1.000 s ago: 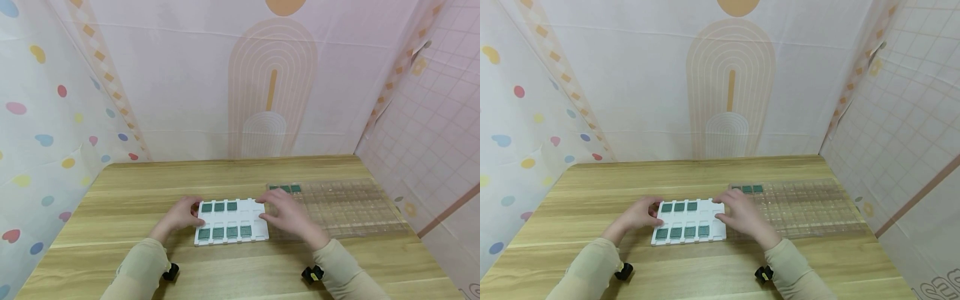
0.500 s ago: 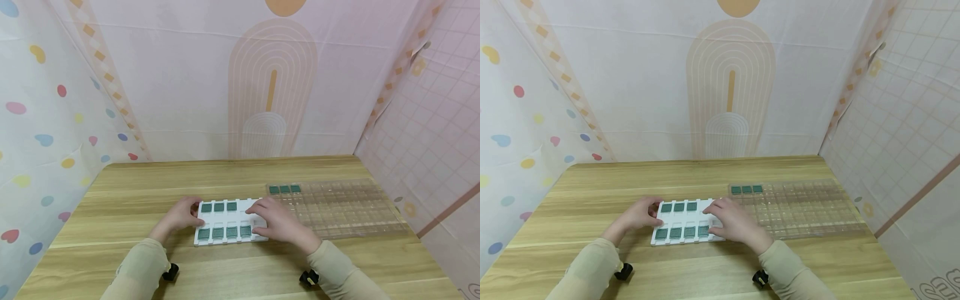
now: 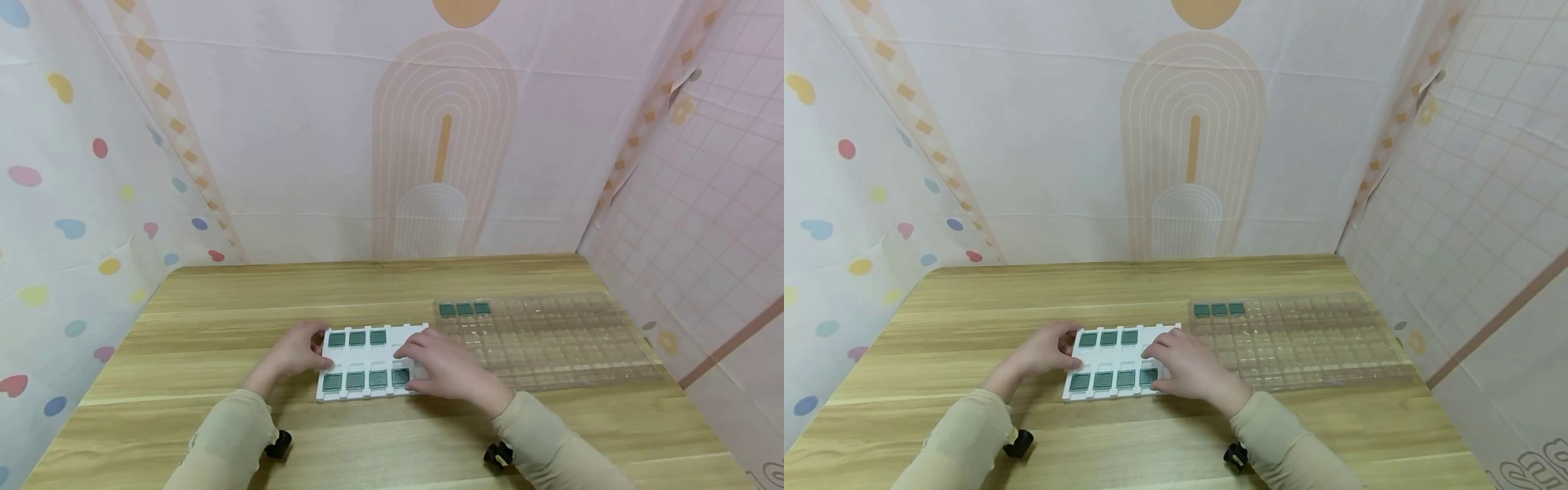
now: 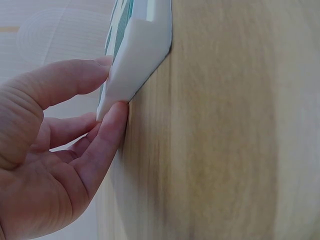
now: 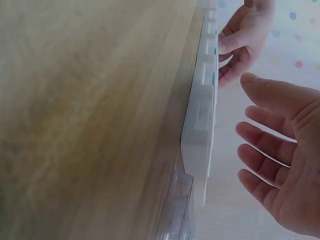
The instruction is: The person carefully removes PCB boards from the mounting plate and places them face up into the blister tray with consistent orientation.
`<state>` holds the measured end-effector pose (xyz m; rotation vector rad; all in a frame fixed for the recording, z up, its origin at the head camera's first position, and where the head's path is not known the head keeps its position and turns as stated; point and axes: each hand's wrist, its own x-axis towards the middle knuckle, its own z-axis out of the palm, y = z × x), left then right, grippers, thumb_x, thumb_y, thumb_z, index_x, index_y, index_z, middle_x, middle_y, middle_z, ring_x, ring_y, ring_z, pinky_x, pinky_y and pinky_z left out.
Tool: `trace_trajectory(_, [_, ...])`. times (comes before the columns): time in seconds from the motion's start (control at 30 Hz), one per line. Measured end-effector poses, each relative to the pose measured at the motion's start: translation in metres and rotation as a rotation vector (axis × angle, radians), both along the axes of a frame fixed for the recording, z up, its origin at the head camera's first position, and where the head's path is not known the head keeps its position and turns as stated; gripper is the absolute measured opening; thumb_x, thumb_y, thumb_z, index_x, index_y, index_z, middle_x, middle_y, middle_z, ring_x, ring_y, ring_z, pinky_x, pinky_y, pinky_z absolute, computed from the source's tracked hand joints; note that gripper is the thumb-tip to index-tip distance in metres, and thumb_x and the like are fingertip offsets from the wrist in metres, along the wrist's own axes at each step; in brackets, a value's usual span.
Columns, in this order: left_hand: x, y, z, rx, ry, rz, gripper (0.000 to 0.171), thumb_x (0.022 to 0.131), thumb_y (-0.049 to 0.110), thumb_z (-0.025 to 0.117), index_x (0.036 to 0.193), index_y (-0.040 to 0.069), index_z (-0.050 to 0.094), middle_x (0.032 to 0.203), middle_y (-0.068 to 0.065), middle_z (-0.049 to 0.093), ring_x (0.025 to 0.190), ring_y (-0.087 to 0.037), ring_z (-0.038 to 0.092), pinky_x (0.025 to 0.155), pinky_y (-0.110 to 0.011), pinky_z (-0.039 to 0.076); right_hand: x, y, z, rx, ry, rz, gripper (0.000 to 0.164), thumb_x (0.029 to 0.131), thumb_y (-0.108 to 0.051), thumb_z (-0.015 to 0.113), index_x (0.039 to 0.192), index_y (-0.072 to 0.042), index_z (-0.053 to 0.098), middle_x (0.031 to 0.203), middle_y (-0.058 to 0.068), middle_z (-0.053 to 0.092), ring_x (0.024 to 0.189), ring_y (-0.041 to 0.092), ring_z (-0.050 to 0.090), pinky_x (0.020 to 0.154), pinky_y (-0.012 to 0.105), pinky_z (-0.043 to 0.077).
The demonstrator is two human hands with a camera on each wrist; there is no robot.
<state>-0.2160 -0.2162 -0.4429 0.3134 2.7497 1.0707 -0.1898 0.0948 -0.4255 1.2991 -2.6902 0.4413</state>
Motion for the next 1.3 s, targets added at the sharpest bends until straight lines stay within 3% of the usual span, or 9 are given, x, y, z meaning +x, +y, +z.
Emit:
trace_trajectory(0.23, [-0.001, 0.001, 0.000, -0.007, 0.005, 0.002, 0.069, 0.069, 0.006, 0.087, 0.128, -0.009, 0.056, 0.108, -0.014, 0.056, 0.085, -0.021, 0.053, 0.074, -0.034, 0.045, -0.001, -0.005, -0.002, 0.056, 0.021, -0.018, 0.043, 0.079, -0.034, 0.083, 0.115, -0.016, 0.069, 0.110, -0.003, 0.065, 0.102, 0.018, 0.056, 0.086, 0.030, 0.046])
trace_trajectory(0.73, [0.000, 0.000, 0.001, 0.000, 0.008, -0.011, 0.069, 0.068, 0.005, 0.087, 0.128, -0.010, 0.056, 0.107, -0.014, 0.057, 0.085, -0.022, 0.053, 0.075, -0.035, 0.046, -0.002, -0.017, -0.001, 0.204, 0.038, -0.046, 0.037, 0.079, -0.039, 0.082, 0.109, -0.019, 0.072, 0.107, -0.005, 0.067, 0.102, 0.016, 0.057, 0.089, 0.029, 0.045])
trace_trajectory(1.3, [-0.001, 0.000, 0.000, -0.006, 0.009, -0.010, 0.068, 0.069, 0.006, 0.087, 0.128, -0.009, 0.055, 0.106, -0.014, 0.057, 0.085, -0.022, 0.053, 0.074, -0.034, 0.045, -0.002, -0.022, -0.005, 0.235, 0.090, -0.044, 0.034, 0.076, -0.039, 0.084, 0.100, -0.018, 0.071, 0.095, -0.006, 0.065, 0.089, 0.014, 0.055, 0.078, 0.029, 0.046])
